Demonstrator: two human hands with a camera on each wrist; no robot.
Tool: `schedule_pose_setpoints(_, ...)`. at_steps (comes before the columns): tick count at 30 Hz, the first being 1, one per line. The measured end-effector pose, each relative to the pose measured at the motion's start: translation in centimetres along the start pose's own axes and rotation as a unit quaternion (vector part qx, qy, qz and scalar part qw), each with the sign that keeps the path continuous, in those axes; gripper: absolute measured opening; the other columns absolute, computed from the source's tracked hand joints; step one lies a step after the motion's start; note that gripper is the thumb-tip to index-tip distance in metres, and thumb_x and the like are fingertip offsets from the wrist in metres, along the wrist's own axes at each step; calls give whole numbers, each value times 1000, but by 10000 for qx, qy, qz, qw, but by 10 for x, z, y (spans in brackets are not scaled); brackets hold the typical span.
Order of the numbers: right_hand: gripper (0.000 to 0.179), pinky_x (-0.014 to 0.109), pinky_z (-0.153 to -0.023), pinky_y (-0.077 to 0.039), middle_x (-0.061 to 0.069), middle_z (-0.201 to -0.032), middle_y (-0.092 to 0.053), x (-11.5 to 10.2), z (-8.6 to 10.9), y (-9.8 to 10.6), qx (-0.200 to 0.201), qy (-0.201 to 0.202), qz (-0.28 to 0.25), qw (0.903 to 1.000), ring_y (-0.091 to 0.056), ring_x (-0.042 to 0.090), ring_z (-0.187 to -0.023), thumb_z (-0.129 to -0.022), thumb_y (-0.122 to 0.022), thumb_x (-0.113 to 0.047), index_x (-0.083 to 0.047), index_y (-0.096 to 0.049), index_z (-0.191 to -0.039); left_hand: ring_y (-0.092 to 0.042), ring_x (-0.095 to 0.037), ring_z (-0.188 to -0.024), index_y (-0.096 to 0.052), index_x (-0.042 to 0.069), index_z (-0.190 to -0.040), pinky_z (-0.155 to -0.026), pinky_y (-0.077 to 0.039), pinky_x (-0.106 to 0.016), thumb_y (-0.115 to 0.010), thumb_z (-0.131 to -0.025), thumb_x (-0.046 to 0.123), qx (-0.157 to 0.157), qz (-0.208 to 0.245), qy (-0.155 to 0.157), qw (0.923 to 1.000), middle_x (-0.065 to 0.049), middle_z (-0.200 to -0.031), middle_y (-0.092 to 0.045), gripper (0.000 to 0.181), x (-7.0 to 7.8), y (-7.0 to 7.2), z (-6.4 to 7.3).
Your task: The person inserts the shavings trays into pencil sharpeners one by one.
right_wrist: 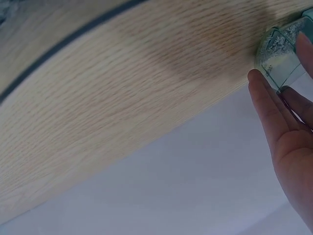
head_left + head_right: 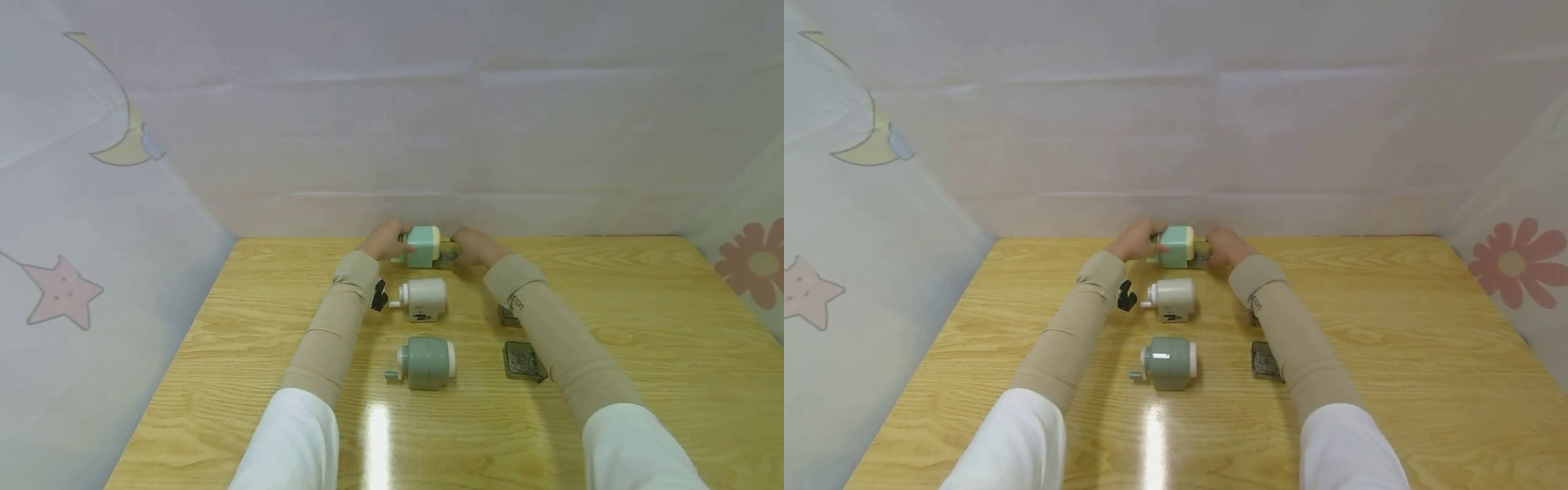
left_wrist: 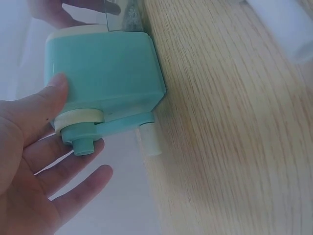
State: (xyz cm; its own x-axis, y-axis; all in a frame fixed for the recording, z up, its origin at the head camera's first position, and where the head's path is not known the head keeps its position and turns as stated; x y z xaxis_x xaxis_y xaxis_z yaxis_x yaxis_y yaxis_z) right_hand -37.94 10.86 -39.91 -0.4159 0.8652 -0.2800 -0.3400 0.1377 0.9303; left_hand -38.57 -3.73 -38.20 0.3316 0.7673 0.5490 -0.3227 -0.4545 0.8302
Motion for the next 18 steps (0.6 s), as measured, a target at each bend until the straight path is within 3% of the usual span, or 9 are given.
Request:
schedule_pose_setpoints(12,58,48,-100,-34,29,-125,-45,0,-4,-3,36,-23,-66,10000,-43,41,-116,-79,-70,-14,13,-45,-124,-55,-17,-83,-56,2,-121,-72,-48,-26,-67,-84,18,-53,75,-98,9999,-9,-100,-62,42,4,-1,1)
schedule_pose_setpoints(18,55,48,-99,-35,27,-122,-48,-5,-7,-3,88,24,-44,9999,-45,39,-113,-78,-71,-13,11,-48,-122,-54,-18,-84,-50,1,-128,-72,-47,-27,-66,-84,18,-84,83,-78,9999,-10,-105,-61,50,5,-1,2)
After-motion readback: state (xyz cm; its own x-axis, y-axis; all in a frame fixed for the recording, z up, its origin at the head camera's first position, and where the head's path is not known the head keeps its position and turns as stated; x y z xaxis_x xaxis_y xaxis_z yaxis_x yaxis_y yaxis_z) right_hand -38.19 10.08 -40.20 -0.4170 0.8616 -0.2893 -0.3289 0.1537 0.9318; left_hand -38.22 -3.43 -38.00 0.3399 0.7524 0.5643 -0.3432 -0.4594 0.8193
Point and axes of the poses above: each hand's wrist, its own z-axis away from the middle knuckle, its own y-axis out of the back of the hand, x = y × z, the point moved 7 cm from there along -z, towards the middle knuckle
